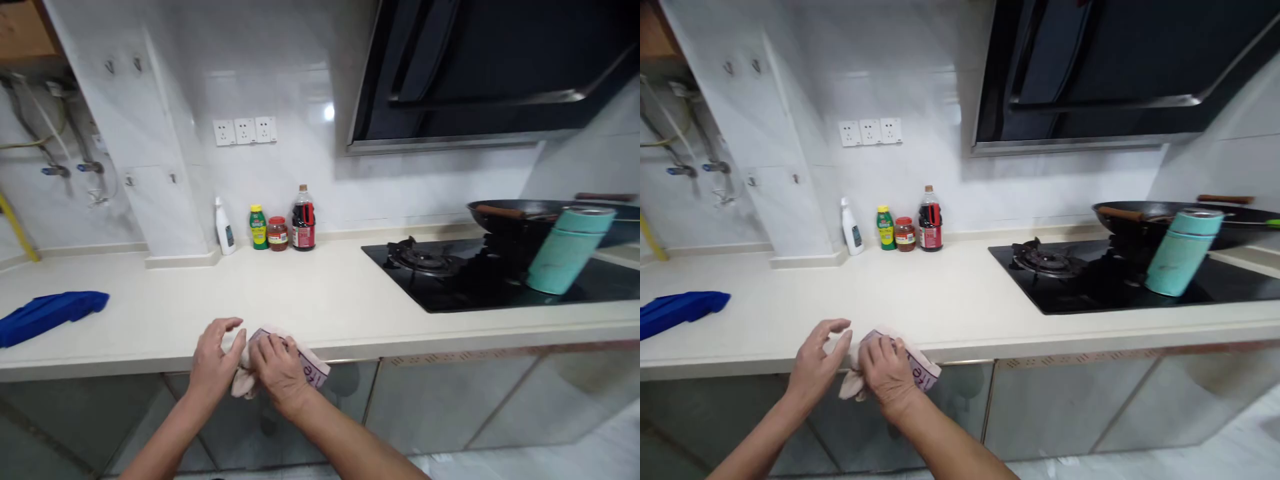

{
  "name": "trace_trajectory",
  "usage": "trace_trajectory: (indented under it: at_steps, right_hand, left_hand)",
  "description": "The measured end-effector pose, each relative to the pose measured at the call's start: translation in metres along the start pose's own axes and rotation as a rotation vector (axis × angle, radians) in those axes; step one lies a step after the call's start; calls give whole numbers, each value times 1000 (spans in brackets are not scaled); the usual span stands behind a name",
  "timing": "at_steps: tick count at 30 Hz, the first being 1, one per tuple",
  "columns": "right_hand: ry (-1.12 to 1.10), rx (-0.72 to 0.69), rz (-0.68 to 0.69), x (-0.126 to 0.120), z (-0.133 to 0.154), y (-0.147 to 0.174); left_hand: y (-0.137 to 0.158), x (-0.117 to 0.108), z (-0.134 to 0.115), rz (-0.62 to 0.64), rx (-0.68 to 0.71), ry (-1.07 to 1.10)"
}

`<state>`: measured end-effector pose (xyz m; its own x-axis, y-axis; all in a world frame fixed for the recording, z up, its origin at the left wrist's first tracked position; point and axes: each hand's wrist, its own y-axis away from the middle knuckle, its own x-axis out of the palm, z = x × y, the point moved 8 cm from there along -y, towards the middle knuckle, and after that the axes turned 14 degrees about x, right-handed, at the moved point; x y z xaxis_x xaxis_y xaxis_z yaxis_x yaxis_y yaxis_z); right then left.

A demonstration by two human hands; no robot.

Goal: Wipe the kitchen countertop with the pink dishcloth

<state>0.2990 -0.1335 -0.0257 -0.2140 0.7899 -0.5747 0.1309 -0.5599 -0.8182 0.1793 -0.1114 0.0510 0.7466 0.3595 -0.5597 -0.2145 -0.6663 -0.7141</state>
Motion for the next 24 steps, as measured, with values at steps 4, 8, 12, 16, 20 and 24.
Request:
trace_trajectory:
  at_steps: [4,8,12,16,20,24]
  right_hand:
    - [-62,-116,-154,-10,-9,4]
    - [-81,-96,-208,-30,-57,21]
    - [-43,-41,-226,-51,-128,50]
    - [99,29,-153,-71,-222,88]
    - [276,265,-40,-101,-344,126]
    - [361,414,6,-132,-421,148]
  left_hand:
    - [-34,34,14,186,97,-337]
    - [-33,55,51,391,-33,-429]
    - [-31,56,55,431,-21,-455]
    - [-31,60,51,468,-28,-485]
    - [-33,63,49,485,-30,-494]
    - [-35,65,46,475,-19,-506]
